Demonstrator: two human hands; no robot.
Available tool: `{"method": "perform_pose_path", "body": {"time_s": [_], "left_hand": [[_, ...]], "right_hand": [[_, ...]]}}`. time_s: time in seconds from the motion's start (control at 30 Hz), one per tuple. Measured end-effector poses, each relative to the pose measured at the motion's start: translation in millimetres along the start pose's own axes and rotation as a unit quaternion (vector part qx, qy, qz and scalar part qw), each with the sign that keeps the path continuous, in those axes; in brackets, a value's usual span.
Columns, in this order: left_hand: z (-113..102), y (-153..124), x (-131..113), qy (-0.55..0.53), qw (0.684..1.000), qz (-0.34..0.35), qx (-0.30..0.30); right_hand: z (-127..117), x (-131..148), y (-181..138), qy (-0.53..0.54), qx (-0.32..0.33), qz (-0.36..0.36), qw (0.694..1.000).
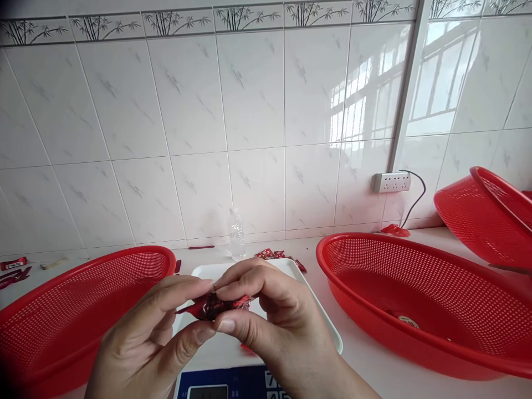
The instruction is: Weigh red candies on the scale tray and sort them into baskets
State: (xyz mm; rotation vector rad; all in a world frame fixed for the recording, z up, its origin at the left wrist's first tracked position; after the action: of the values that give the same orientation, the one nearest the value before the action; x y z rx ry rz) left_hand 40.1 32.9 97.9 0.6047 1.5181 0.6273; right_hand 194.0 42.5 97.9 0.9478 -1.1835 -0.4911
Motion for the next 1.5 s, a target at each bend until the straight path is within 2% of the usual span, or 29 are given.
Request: {"method": "perform_pose_path", "body": {"time_s": [0.3, 0.47, 0.57, 0.7, 0.9, 1.07, 1.3, 1.5], "left_hand": [[-2, 0, -2, -0.036, 0.999, -0.013, -0.006], [-6, 0, -5, -0.029, 0.998, -0.023, 0.056], [-8, 0, -6, -0.032, 0.997, -0.023, 0.071], [-7, 0, -8, -0.043, 0.997, -0.010, 0.057], [-1, -4, -6, -0.095, 0.995, -0.014, -0.002], [4, -9, -2, -0.131, 0.991, -0.027, -0.013], [9, -10, 0, -0.142, 0.990, -0.019, 0.000], [9, -7, 0, -0.104, 0.994, -0.013, 0.044]], "right_hand": [[2, 6, 3, -0.005, -0.013, -0.021, 1.000], [2, 9, 1, -0.035, -0.021, -0.043, 0.998], [2, 7, 0, -0.033, -0.022, -0.049, 0.998], [1, 4, 0, -0.016, -0.023, -0.059, 0.998], [1, -1, -3, 0.020, -0.025, -0.044, 0.999], [4, 0, -5, 0.041, -0.015, -0.043, 0.998], [6, 0, -5, 0.044, -0.002, -0.062, 0.997], [6, 1, -4, 0.023, -0.007, -0.067, 0.997]]}}
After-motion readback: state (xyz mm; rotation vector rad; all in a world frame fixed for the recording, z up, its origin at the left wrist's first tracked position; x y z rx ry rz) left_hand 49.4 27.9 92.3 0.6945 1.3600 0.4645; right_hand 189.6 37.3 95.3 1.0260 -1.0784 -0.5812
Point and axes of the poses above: each hand's wrist, its own y-axis towards the middle knuckle, its own z-axis out of the palm, x = y × z, the point moved 4 cm from there along y, towards the middle knuckle, and after that the axes turned 10 degrees about -z, right-handed, at the moved point
